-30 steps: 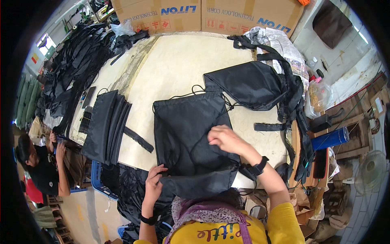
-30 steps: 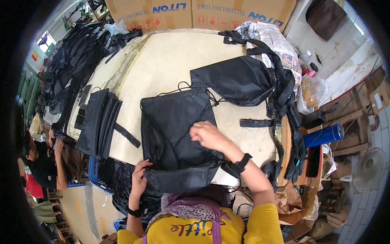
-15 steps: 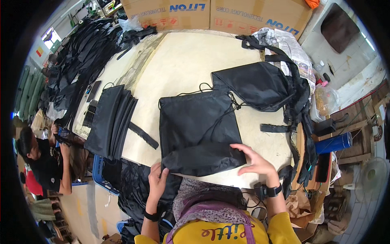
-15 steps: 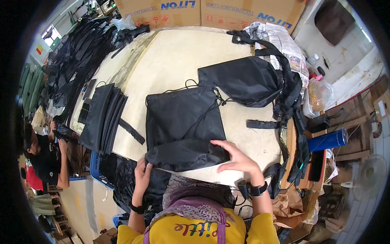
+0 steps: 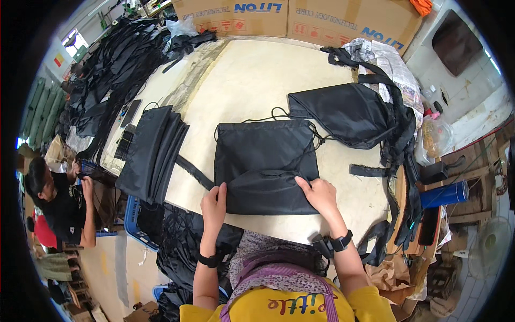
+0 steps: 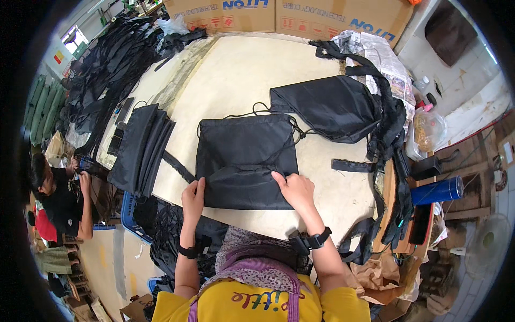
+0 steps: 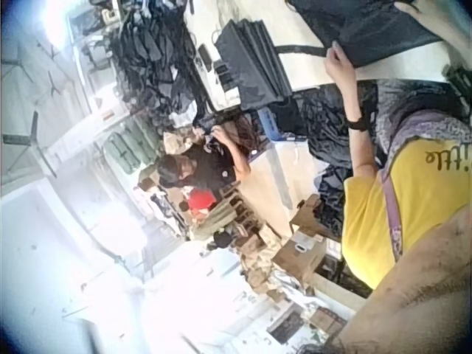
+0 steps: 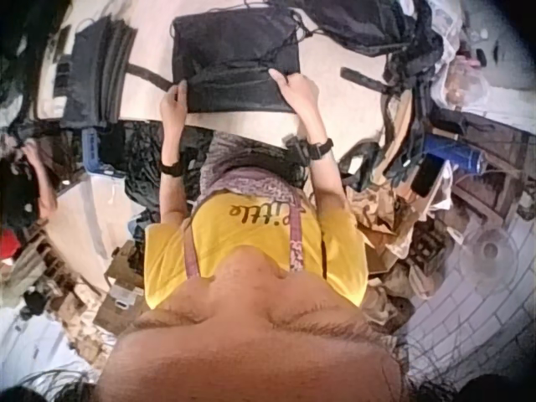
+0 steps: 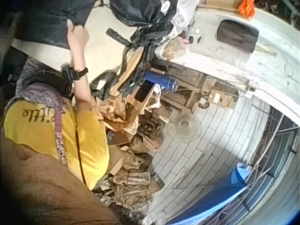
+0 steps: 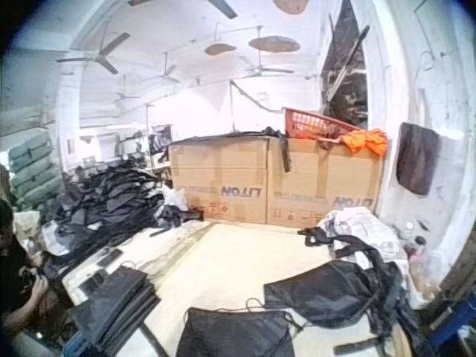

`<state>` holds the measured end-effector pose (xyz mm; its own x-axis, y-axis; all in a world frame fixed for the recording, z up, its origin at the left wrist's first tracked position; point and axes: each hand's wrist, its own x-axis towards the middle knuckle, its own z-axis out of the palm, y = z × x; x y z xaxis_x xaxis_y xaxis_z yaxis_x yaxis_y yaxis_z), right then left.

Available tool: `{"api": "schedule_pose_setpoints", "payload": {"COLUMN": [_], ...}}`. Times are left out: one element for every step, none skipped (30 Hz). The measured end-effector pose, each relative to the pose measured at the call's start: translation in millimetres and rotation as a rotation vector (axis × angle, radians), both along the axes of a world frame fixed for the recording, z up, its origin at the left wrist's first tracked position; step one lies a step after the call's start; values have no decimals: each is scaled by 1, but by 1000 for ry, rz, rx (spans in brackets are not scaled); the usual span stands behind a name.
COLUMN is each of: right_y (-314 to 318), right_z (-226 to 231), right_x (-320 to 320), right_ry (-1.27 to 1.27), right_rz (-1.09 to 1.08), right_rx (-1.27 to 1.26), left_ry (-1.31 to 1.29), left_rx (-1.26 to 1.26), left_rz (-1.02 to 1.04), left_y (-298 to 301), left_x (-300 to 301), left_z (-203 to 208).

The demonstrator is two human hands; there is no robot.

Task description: Folding and stacking black drawstring bags on a workbench in a textile factory setting.

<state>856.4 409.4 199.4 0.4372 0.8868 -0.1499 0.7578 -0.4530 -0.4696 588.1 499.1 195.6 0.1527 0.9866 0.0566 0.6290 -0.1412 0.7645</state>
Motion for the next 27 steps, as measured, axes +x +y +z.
{"api": "schedule_pose_setpoints", "payload": {"right_y": [4,7,11,13,15,14,14,11,7,3,-2,-8,-3,2,10,17,23,29,33,34,39,48,59,71,84,95,106], "right_z": [-1,0,1,4,5,6,8,9,11,17,27,19,19,18,16,12,1,-9,-17,-13,-16,-19,-19,-8,4,3,-5], "right_x": [-1,-3,-4,-6,-9,-12,-15,-20,-27,-26,-22,-15,-13,-6,2,5,6,5,6,3,6,14,21,30,40,55,69], "right_ry": [0,-34,-69,-93,-94,-86,-78,-53,-25,14,51,103,89,57,22,3,-1,75,152,227,228,303,383,314,241,235,184], "right_rz": [-2,17,36,55,52,71,90,113,164,236,301,233,110,136,165,232,229,332,433,480,483,407,334,168,-1,-6,14], "right_rx": [0,2,3,-69,-70,-83,-96,-126,-104,-165,-227,-58,133,315,500,527,529,465,400,336,336,460,585,567,547,550,437], "left_ry": [79,202,201,245,286,261,234,309,388,460,458,448,440,438,420,403,401,411,421,423,447,471,478,482,484,479,466], "left_rx": [-17,18,16,336,656,585,510,485,461,418,421,417,413,409,422,435,439,424,409,408,391,374,372,380,388,393,399], "left_rz": [32,19,14,24,35,-140,-313,-377,-434,-440,-447,-449,-449,-455,-445,-433,-436,-401,-367,-364,-337,-311,-301,-287,-275,-281,-283], "left_y": [2,5,3,-1,-5,-13,-20,-33,-43,-47,-47,-47,-47,-49,-48,-48,-47,-47,-47,-46,-44,-42,-43,-43,-43,-42,-43], "left_x": [-2,1,6,16,29,39,49,59,63,61,60,57,55,55,57,58,60,62,64,65,66,66,63,62,61,64,66], "left_z": [0,2,3,4,14,22,26,21,13,-1,-6,-10,-14,-14,-13,-13,-12,-11,-10,-8,-6,-5,-5,-7,-10,-11,-12]}}
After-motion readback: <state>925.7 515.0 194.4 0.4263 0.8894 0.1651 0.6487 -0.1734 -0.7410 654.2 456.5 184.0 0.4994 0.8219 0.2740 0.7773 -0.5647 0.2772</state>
